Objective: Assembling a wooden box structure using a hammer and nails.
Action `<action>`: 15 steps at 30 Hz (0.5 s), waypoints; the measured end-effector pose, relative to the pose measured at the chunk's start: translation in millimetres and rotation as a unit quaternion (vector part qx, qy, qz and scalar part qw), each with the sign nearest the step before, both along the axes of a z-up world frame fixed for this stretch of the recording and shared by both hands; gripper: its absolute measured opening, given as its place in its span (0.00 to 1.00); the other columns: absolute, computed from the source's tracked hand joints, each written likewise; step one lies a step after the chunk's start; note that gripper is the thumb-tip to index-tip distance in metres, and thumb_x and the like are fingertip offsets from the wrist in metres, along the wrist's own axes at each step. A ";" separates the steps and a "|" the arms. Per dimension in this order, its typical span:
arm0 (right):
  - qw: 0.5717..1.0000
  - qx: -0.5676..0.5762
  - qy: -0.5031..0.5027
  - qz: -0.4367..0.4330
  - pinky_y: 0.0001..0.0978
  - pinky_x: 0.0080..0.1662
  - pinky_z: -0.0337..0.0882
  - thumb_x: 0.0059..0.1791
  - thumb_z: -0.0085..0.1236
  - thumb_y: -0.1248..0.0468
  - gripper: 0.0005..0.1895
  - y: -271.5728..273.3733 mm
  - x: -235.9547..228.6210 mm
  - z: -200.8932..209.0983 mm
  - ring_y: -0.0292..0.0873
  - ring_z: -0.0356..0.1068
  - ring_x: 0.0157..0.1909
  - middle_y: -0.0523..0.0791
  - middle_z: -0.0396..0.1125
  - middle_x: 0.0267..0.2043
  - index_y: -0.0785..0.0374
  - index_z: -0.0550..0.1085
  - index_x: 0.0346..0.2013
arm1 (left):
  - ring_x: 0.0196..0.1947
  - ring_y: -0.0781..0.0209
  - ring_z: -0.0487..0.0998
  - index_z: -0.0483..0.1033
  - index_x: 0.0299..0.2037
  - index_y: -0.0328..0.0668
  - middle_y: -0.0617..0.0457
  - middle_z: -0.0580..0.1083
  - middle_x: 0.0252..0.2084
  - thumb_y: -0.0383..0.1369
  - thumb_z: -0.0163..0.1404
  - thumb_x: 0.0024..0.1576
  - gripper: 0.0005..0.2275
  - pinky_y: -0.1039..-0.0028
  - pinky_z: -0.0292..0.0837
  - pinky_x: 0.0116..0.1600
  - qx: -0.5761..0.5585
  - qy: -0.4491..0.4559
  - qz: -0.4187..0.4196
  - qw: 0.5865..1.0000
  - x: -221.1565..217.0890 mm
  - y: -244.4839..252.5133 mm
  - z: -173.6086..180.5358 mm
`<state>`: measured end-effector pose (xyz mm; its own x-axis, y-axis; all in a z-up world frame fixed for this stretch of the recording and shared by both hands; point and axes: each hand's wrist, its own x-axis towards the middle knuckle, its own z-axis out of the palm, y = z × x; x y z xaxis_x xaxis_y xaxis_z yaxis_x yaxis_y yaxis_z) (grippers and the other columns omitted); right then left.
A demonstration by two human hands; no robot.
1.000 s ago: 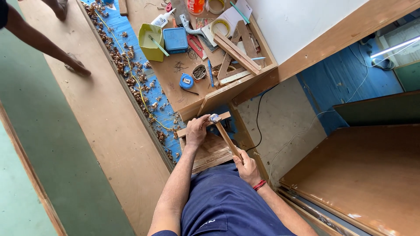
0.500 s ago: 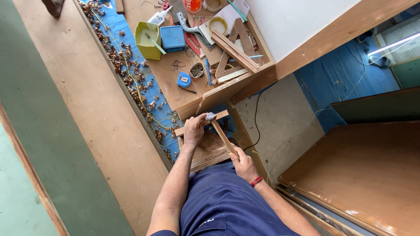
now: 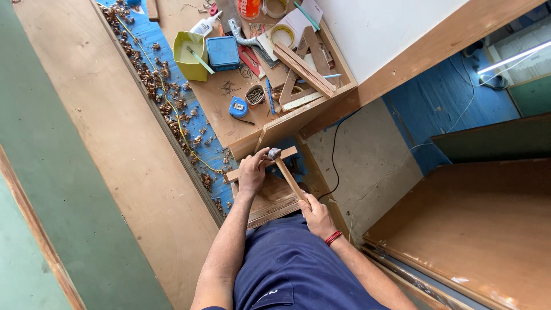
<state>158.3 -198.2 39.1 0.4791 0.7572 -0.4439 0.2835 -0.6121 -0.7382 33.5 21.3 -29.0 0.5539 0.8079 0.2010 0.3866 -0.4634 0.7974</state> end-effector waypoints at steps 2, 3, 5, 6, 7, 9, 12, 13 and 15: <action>0.999 0.043 0.010 0.003 0.33 0.30 0.70 0.56 0.46 0.49 0.24 0.0 2.6 6.3 0.38 0.69 0.24 0.44 0.67 0.20 0.62 0.71 0.59 | 0.37 0.57 0.77 0.75 0.59 0.52 0.60 0.81 0.39 0.25 0.55 0.57 0.19 0.66 0.69 0.46 -0.004 0.001 0.000 1.000 -1.0 0.5 1.8; 0.996 0.085 0.022 0.002 0.33 0.30 0.69 0.57 0.46 0.49 0.23 -2.2 2.0 9.3 0.37 0.68 0.24 0.43 0.67 0.21 0.63 0.72 0.57 | 0.37 0.58 0.77 0.74 0.60 0.52 0.61 0.81 0.40 0.24 0.54 0.58 0.19 0.66 0.69 0.46 -0.009 0.003 -0.005 1.000 -3.0 -1.3 2.1; 0.995 0.101 0.010 0.006 0.33 0.29 0.69 0.57 0.46 0.49 0.23 -3.7 2.4 13.6 0.36 0.69 0.24 0.42 0.67 0.21 0.63 0.72 0.56 | 0.37 0.58 0.77 0.74 0.60 0.52 0.61 0.81 0.40 0.24 0.54 0.58 0.20 0.66 0.69 0.46 -0.009 0.001 -0.004 1.000 -1.2 -0.6 -0.1; 0.993 0.118 0.000 0.007 0.32 0.29 0.69 0.57 0.46 0.49 0.22 -5.0 1.3 15.7 0.36 0.69 0.23 0.41 0.67 0.21 0.63 0.72 0.55 | 0.38 0.58 0.77 0.73 0.61 0.52 0.61 0.81 0.40 0.24 0.54 0.58 0.21 0.66 0.69 0.46 -0.009 0.000 -0.006 1.000 -1.4 -0.7 -1.0; 0.993 0.117 0.001 0.007 0.32 0.29 0.69 0.57 0.46 0.49 0.22 -6.5 2.4 15.7 0.36 0.69 0.23 0.41 0.67 0.21 0.63 0.72 0.55 | 0.38 0.58 0.77 0.73 0.61 0.52 0.61 0.81 0.40 0.24 0.54 0.58 0.21 0.66 0.69 0.46 -0.010 0.001 -0.006 1.000 0.2 -3.6 -0.9; 0.995 0.083 -0.051 0.032 0.32 0.29 0.67 0.56 0.46 0.49 0.23 -3.0 2.2 13.2 0.34 0.69 0.23 0.41 0.66 0.20 0.64 0.72 0.56 | 0.38 0.56 0.77 0.70 0.64 0.53 0.60 0.81 0.41 0.24 0.55 0.57 0.24 0.65 0.69 0.46 -0.003 0.004 -0.001 1.000 -1.4 -3.2 0.2; 0.999 0.031 0.016 0.005 0.31 0.29 0.68 0.55 0.47 0.49 0.24 -2.0 4.9 -2.3 0.35 0.66 0.23 0.42 0.65 0.19 0.61 0.72 0.59 | 0.38 0.56 0.77 0.67 0.67 0.52 0.59 0.81 0.41 0.24 0.56 0.56 0.27 0.65 0.69 0.47 0.001 -0.003 0.003 1.000 -3.0 -3.6 -11.5; 0.999 0.033 0.015 0.008 0.31 0.29 0.68 0.55 0.47 0.49 0.24 1.6 9.6 -2.3 0.35 0.66 0.23 0.42 0.65 0.19 0.61 0.72 0.59 | 0.38 0.56 0.77 0.67 0.67 0.52 0.59 0.81 0.41 0.24 0.56 0.56 0.27 0.65 0.69 0.47 0.004 -0.004 0.006 1.000 -0.1 3.3 -9.4; 0.999 0.046 0.021 0.010 0.32 0.28 0.67 0.57 0.46 0.48 0.22 -6.8 11.3 1.8 0.36 0.66 0.23 0.41 0.65 0.20 0.62 0.75 0.51 | 0.38 0.56 0.78 0.66 0.68 0.53 0.61 0.81 0.40 0.25 0.56 0.57 0.27 0.65 0.69 0.47 -0.012 -0.006 -0.002 1.000 -2.4 -0.5 -6.4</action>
